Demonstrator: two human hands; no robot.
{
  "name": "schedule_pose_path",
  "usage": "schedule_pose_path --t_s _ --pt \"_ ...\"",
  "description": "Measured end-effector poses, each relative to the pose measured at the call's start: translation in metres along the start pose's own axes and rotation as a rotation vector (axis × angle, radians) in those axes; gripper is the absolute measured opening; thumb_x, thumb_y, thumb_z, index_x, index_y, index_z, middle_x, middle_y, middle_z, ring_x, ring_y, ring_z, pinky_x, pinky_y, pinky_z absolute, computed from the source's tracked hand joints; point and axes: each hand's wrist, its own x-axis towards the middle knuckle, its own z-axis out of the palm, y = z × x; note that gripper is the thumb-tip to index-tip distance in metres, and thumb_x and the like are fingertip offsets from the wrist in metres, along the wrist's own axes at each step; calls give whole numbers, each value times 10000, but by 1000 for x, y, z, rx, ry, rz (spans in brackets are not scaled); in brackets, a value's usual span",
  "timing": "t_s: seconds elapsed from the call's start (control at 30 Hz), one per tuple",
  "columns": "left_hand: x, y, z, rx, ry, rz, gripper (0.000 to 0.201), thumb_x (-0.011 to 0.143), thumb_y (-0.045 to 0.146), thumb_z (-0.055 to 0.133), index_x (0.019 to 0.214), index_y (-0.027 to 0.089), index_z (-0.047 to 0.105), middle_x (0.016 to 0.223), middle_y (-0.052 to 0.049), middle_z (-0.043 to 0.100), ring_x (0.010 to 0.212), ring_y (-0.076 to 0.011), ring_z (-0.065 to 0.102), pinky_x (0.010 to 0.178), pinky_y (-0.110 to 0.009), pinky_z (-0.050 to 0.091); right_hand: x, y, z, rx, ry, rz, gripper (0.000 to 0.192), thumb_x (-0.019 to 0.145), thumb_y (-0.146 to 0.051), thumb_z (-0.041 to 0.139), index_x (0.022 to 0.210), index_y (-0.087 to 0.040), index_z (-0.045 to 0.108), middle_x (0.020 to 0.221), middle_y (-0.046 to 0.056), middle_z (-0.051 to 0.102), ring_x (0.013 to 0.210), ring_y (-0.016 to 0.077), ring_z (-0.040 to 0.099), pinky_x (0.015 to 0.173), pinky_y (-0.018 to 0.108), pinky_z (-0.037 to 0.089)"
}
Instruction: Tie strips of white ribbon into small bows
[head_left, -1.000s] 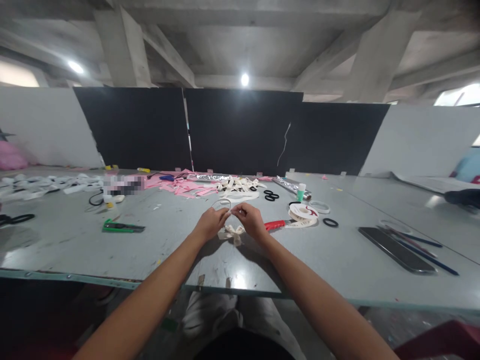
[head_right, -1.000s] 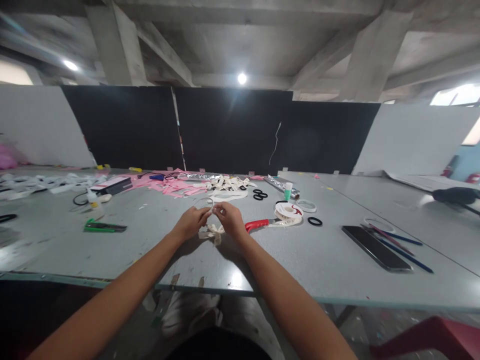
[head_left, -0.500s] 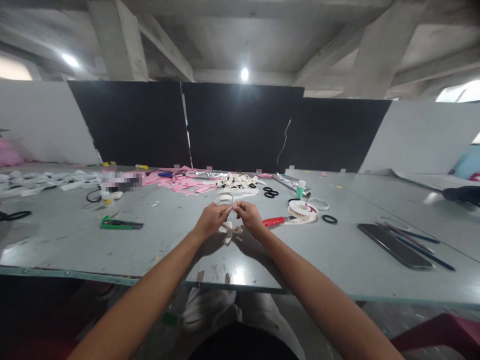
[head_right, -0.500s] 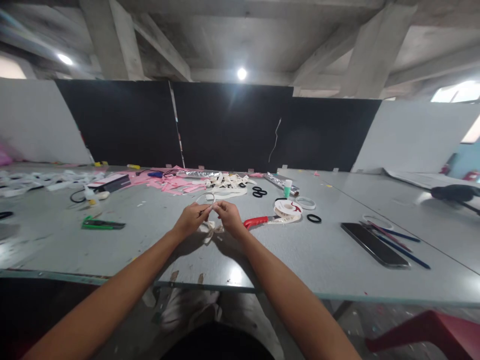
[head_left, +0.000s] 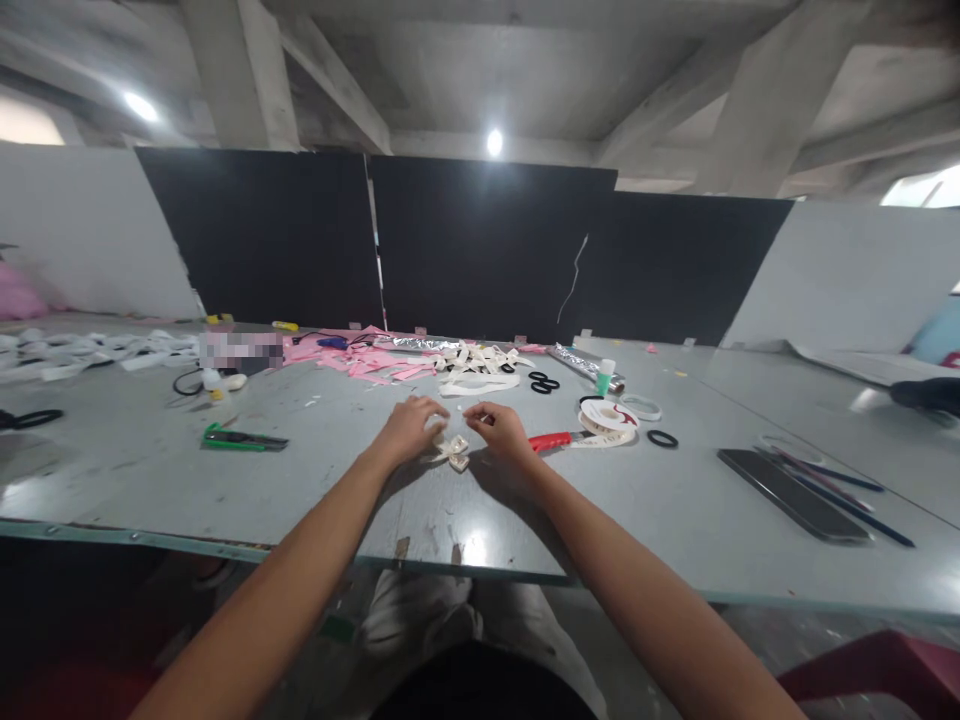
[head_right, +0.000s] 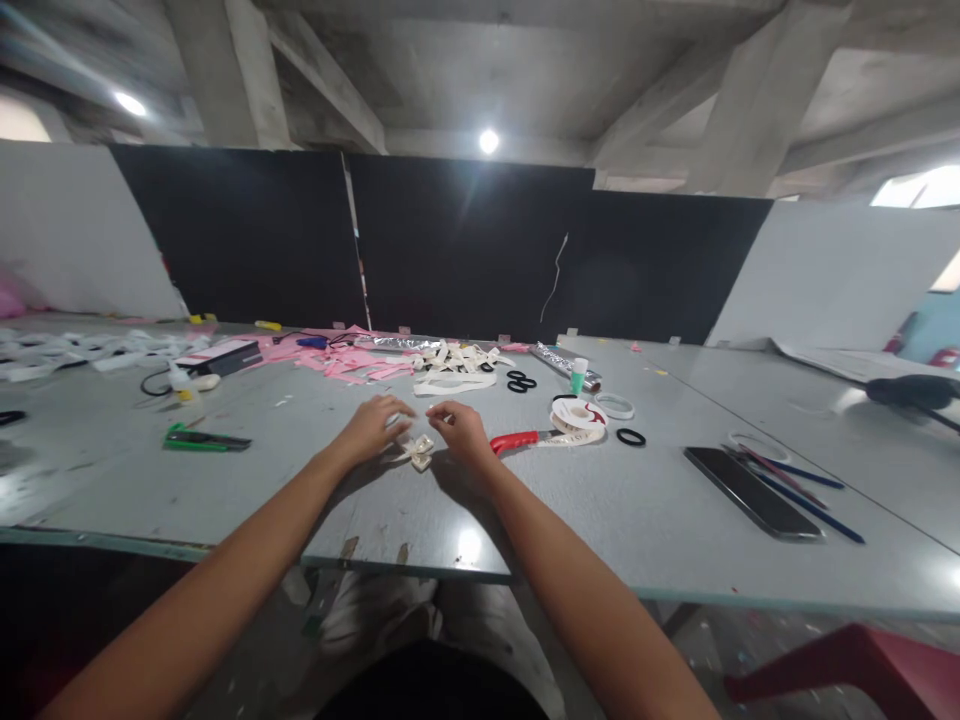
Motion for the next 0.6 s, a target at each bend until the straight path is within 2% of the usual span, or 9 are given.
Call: schedule_pose_path --t_s 0.07,0.13,0.27,0.37,0.53,0.6 --pt "-1 8 0 -36 -128 62 322 829 452 510 987 243 697 1084 -85 650 1087 -277 519 961 -402 328 0 0 -1 -43 -12 -21 150 706 -233 615 805 -172 710 713 4 658 576 107 496 599 241 394" --pt "-3 12 -1 -57 -194 41 340 785 499 551 942 238 704 1045 -93 653 1083 -290 526 960 -403 326 0 1 -3 -79 0 -25 144 708 -237 617 804 -178 707 711 1 657 564 103 489 596 238 390" --pt "-8 9 -6 -93 -262 22 320 745 479 585 916 235 701 1004 -95 656 1048 -296 540 940 -413 337 0 5 -6 -101 9 -8 203 696 -246 632 881 -185 689 690 -16 640 525 96 449 582 235 377" --pt "-10 5 -7 -112 -293 19 311 698 459 635 902 235 703 948 -97 669 976 -289 564 890 -396 366 1 5 -6 -48 -23 9 281 697 -239 625 970 -187 665 654 -32 613 550 106 479 587 234 381" --pt "-9 3 -4 -289 -375 -32 236 652 378 659 799 197 696 808 -72 681 732 -218 594 660 -297 400 3 6 -6 7 14 -8 235 699 -247 620 913 -161 666 723 -3 619 631 113 508 627 246 409" --pt "-8 5 -5 -302 -340 -10 197 680 345 621 785 192 684 786 -56 676 720 -206 588 642 -287 393 5 7 -6 33 40 -6 243 685 -257 636 905 -158 663 749 8 630 646 114 519 643 253 425"
